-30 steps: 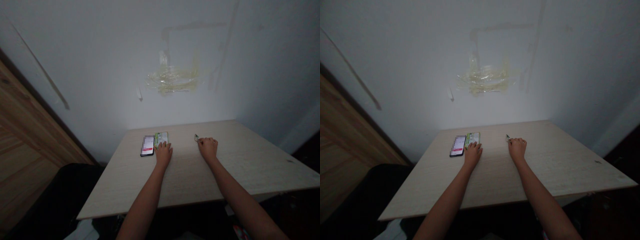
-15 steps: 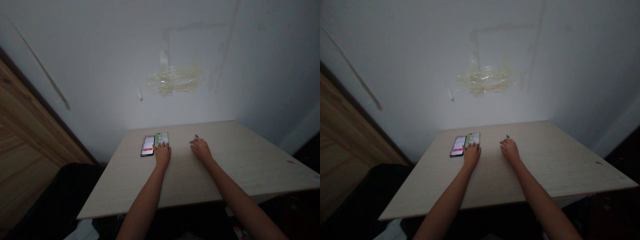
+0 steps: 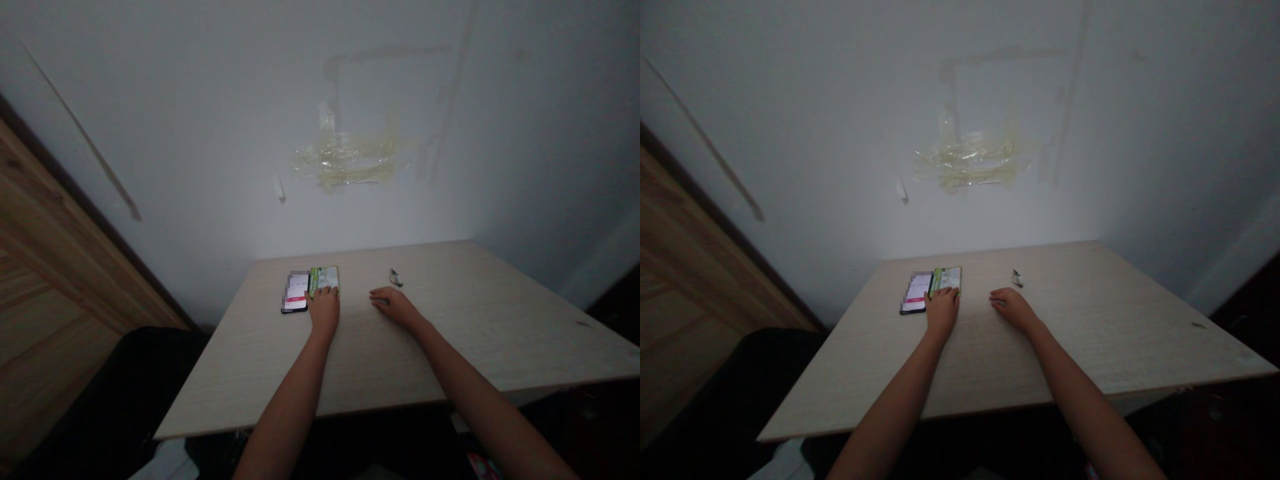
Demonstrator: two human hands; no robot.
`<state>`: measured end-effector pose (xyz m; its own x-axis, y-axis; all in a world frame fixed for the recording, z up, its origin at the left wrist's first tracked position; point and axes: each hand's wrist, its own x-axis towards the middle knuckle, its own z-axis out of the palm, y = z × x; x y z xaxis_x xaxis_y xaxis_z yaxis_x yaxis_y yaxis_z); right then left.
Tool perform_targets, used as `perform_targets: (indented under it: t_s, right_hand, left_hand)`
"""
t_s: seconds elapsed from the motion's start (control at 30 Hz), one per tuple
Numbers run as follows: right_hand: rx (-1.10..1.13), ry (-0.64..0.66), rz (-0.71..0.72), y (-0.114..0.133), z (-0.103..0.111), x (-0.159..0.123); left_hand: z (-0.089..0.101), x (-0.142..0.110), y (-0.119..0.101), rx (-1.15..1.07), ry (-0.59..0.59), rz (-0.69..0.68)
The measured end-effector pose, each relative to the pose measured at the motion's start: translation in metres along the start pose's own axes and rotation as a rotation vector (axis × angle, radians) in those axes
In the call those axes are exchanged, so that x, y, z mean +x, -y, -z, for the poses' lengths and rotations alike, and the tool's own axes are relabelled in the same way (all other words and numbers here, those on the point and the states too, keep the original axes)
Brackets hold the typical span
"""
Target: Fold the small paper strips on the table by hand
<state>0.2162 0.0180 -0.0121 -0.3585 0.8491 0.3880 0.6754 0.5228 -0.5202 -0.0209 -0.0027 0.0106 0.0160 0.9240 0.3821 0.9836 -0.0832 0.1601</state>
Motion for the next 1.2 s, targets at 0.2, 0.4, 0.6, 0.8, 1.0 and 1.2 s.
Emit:
perform_targets:
  t_s: [0.2,0.4,0.6,0.8,1.0,1.2]
  right_hand:
    - [0.020,-0.005,0.007,0.0001,-0.0002,0.0004]
    - [0.034,-0.008,0.005,-0.0020,-0.0010,0.0003]
    - [0.052,-0.003,-0.002,-0.0038,-0.0018,0.0000]
    - [0.049,-0.006,0.005,-0.0031,-0.0014,-0.0001]
    - [0.058,-0.018,0.014,-0.0049,-0.0030,0.0001]
    - [0.113,-0.058,-0.018,0.0002,-0.0014,-0.0008]
  left_hand:
    - [0.0040,-0.0005,0.0000,0.008,0.002,-0.006]
    - [0.0041,-0.0004,0.0002,0.030,-0.013,0.004]
    - [0.0056,0.0002,-0.0005,0.031,-0.009,0.005]
    - [0.0065,-0.0003,-0.0001,0.034,-0.013,0.009]
    - [0.0079,0.0005,-0.0010,-0.006,-0.085,0.002]
    - [0.0101,-0.0011,-0.0063,-0.145,-0.182,-0.161]
